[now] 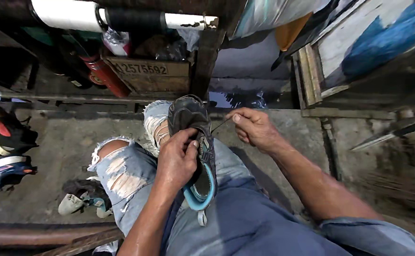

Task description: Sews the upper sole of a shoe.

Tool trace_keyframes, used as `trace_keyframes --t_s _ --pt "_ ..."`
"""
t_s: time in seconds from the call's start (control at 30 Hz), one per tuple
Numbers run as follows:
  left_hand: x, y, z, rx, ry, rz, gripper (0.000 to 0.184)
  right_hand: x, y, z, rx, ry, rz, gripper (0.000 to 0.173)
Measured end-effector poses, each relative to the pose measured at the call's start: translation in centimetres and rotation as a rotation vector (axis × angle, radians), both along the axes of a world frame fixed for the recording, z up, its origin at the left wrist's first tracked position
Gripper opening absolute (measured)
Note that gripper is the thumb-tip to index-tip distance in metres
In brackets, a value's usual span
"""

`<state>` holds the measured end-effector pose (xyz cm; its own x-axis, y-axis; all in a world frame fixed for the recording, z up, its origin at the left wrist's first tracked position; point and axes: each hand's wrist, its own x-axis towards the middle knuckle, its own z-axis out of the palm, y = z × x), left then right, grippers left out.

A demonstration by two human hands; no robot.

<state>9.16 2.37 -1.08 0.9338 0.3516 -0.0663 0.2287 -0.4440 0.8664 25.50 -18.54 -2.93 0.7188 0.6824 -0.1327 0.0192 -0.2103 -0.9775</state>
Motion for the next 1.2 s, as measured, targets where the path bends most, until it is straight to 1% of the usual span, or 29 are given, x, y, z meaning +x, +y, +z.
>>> trace_keyframes --t_s 0.03,0.1,0.2,0.3,0.37,0.4,0.47,0.5,0.53,0.57,0.63,0.67,0.7,0.73,0.77,0.83,0.87,0.9,0.93,0.97,1.03,1.07,1.1,1.13,1.2 --pt "-0.1 -0.1 -0.1 -0.006 -0.016 0.002 0.029 -0.1 0.0 0.4 0.071 0.110 0.022 0.027" --pt "-0.2 -0.3 -0.1 -0.005 -0.043 0.003 0.028 -0.4 0.1 0.7 0.154 0.226 0.044 0.024" --pt "-0.4 -0.3 0.0 0.069 -0.059 -0.018 0.026 -0.7 0.9 0.7 0.170 0.228 0.052 0.016" --pt "-0.6 0.0 0.6 0.137 -0.026 -0.044 0.034 -0.9 1.2 0.4 0.107 0.171 0.099 0.011" --pt "-0.5 0.3 1.1 0.150 0.010 -0.073 0.036 -1.1 1.3 0.3 0.130 0.221 0.114 0.009" --pt "-0.5 0.4 1.2 0.159 0.018 -0.088 0.036 -1.3 1.3 0.4 0.186 0.277 0.143 0.009" --pt "-0.4 0.5 1.2 0.192 0.016 -0.105 0.035 -1.4 1.4 0.5 0.299 0.415 0.281 0.009" --pt "-0.3 0.4 1.2 0.209 0.018 -0.111 0.033 -1.4 1.4 0.7 0.314 0.455 0.377 0.011" --pt "-0.2 0.3 1.0 0.228 0.022 -0.110 0.030 -1.2 1.2 1.0 0.275 0.442 0.468 0.013" --pt "-0.1 0.1 0.9 0.248 0.030 -0.105 0.028 -0.8 1.0 1.3 0.179 0.357 0.538 0.015" --pt "0.0 -0.1 0.6 0.278 0.037 -0.083 0.028 0.2 0.5 2.3 -0.158 0.037 0.646 0.018" --pt "0.0 -0.2 0.4 0.280 0.044 -0.074 0.029 0.6 0.3 2.7 -0.339 -0.092 0.665 0.020" --pt "0.1 -0.2 0.3 0.273 0.057 -0.067 0.029 0.8 0.3 3.0 -0.465 -0.179 0.640 0.022" --pt "0.1 -0.3 0.2 0.259 0.063 -0.061 0.029 0.8 0.3 3.1 -0.518 -0.256 0.572 0.025" --pt "0.0 -0.2 0.1 0.238 0.054 -0.051 0.029 0.5 0.5 3.0 -0.527 -0.343 0.476 0.030" --pt "-0.4 0.2 -0.5 0.164 0.003 -0.026 0.027 -0.3 1.4 2.3 -0.482 -0.523 0.262 0.037" --pt "-0.6 0.4 -0.9 0.112 -0.029 -0.017 0.027 -0.8 1.9 2.1 -0.458 -0.578 0.209 0.035" --pt "-0.8 0.7 -1.1 0.057 -0.058 -0.014 0.027 -1.1 2.2 2.0 -0.435 -0.584 0.197 0.028" --pt "-1.0 1.0 -1.2 0.009 -0.071 -0.016 0.028 -1.4 2.5 2.0 -0.422 -0.542 0.208 0.017" --pt "-1.2 1.2 -1.2 -0.025 -0.075 -0.019 0.028 -1.7 2.8 2.3 -0.404 -0.455 0.231 0.011" --pt "-1.4 1.3 -1.1 -0.055 -0.086 -0.014 0.030 -2.5 3.4 2.8 -0.320 -0.177 0.287 0.023" --pt "-1.4 1.2 -1.2 -0.055 -0.097 -0.011 0.032 -2.9 3.7 2.7 -0.259 -0.038 0.314 0.021" --pt "-1.4 1.1 -1.1 -0.048 -0.093 -0.012 0.033 -3.3 3.9 2.5 -0.222 0.059 0.337 0.011" --pt "-1.4 1.0 -1.0 -0.032 -0.080 -0.011 0.034 -3.6 4.0 2.3 -0.210 0.101 0.343 0.004" --pt "-1.3 0.7 -0.6 0.017 -0.050 -0.007 0.034 -3.4 3.8 1.8 -0.193 0.124 0.339 0.006"
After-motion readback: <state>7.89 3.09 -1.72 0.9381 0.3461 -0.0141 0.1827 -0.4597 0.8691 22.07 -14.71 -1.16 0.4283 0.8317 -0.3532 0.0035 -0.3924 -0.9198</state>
